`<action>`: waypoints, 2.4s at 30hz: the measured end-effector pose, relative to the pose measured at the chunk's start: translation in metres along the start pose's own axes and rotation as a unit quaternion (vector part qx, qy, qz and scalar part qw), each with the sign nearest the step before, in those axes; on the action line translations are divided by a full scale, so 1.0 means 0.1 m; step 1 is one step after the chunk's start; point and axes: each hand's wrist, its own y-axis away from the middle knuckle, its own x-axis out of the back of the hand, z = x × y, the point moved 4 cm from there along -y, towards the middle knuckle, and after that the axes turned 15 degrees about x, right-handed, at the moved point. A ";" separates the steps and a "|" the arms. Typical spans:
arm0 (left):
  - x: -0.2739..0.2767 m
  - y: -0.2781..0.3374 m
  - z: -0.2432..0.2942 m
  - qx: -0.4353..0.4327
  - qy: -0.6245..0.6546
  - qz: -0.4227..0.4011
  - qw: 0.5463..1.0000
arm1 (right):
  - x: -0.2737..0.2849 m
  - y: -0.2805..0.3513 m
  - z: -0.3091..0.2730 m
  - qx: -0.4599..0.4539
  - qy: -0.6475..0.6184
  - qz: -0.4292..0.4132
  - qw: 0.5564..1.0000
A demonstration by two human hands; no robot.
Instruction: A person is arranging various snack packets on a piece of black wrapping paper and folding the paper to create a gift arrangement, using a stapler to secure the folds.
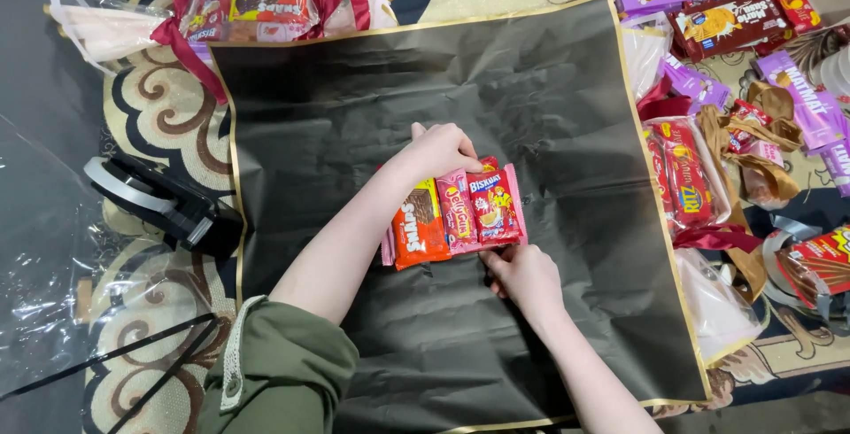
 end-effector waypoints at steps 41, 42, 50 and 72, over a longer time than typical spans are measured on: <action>0.07 0.22 -0.41 0.004 0.067 0.034 0.997 | -0.09 0.30 -0.44 0.527 0.290 0.319 0.733; 0.08 0.25 -0.38 -0.006 0.067 0.035 0.997 | -0.10 0.29 -0.42 0.527 0.287 0.326 0.731; 0.01 0.26 -0.36 -0.014 0.055 0.069 0.996 | -0.08 0.22 -0.40 0.534 0.277 0.311 0.736; 0.09 1.06 -0.65 -0.033 0.243 0.423 0.873 | 0.25 -0.27 -0.64 0.489 0.246 0.120 0.828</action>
